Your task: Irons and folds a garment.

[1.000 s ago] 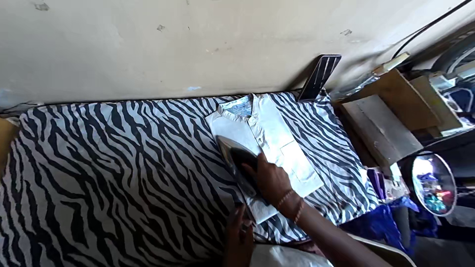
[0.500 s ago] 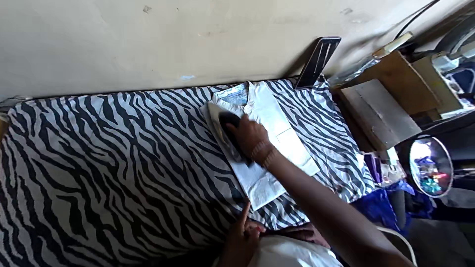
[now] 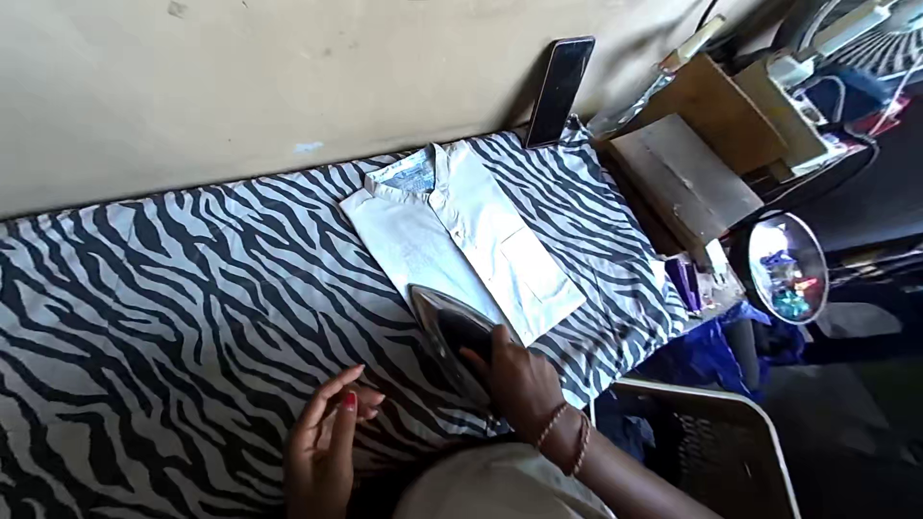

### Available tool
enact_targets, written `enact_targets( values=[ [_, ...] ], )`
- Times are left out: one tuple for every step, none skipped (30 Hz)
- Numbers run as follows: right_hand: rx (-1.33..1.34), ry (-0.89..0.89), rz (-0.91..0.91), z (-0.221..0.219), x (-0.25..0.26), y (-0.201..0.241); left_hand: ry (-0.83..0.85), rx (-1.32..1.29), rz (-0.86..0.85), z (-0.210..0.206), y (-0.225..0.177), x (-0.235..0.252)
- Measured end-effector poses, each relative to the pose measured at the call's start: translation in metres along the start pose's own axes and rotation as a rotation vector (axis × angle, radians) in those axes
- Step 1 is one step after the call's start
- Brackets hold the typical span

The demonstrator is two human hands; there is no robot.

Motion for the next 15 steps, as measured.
enact_targets(
  values=[
    [0.003, 0.016, 0.015, 0.001, 0.004, 0.008, -0.025, -0.001, -0.006, -0.001, -0.001, -0.001],
    [0.002, 0.035, 0.036, 0.002, 0.011, 0.018, -0.032, -0.004, -0.038, -0.005, -0.005, 0.001],
    [0.000, 0.042, 0.066, 0.001, 0.016, 0.027, -0.025, -0.001, -0.089, -0.011, -0.012, 0.004],
    [-0.001, 0.042, 0.099, -0.002, 0.016, 0.034, -0.012, 0.010, -0.147, -0.017, -0.022, 0.006],
    [0.001, 0.065, 0.123, -0.008, 0.012, 0.036, -0.003, 0.027, -0.197, -0.021, -0.030, 0.008],
    [-0.004, 0.114, 0.136, -0.014, 0.005, 0.035, 0.001, 0.044, -0.234, -0.022, -0.038, 0.010],
    [-0.012, 0.172, 0.143, -0.020, -0.003, 0.031, -0.005, 0.056, -0.255, -0.021, -0.043, 0.011],
    [-0.014, 0.212, 0.158, -0.023, -0.010, 0.025, -0.011, 0.061, -0.258, -0.020, -0.045, 0.013],
    [-0.024, 0.257, 0.172, -0.024, -0.014, 0.016, -0.020, 0.067, -0.253, -0.018, -0.045, 0.017],
    [-0.033, 0.295, 0.186, -0.021, -0.014, 0.007, -0.035, 0.079, -0.246, -0.016, -0.044, 0.020],
    [-0.042, 0.305, 0.201, -0.012, -0.011, -0.005, -0.054, 0.094, -0.238, -0.014, -0.041, 0.023],
    [-0.043, 0.279, 0.215, 0.001, -0.006, -0.018, -0.072, 0.123, -0.233, -0.013, -0.039, 0.024],
    [-0.036, 0.216, 0.232, 0.018, 0.001, -0.030, -0.086, 0.160, -0.227, -0.013, -0.036, 0.024],
    [-0.029, 0.115, 0.264, 0.037, 0.007, -0.039, -0.098, 0.187, -0.217, -0.013, -0.034, 0.023],
    [-0.032, 0.008, 0.307, 0.055, 0.015, -0.046, -0.104, 0.190, -0.199, -0.013, -0.031, 0.021]
  ],
)
Point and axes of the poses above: each hand's wrist, its own x-axis towards the middle knuckle, its own z-axis out of the back of the hand, y = z × x, the point moved 9 cm from there along x, towards the middle knuckle, and after that the axes turned 5 degrees about x, right-handed, at the moved point
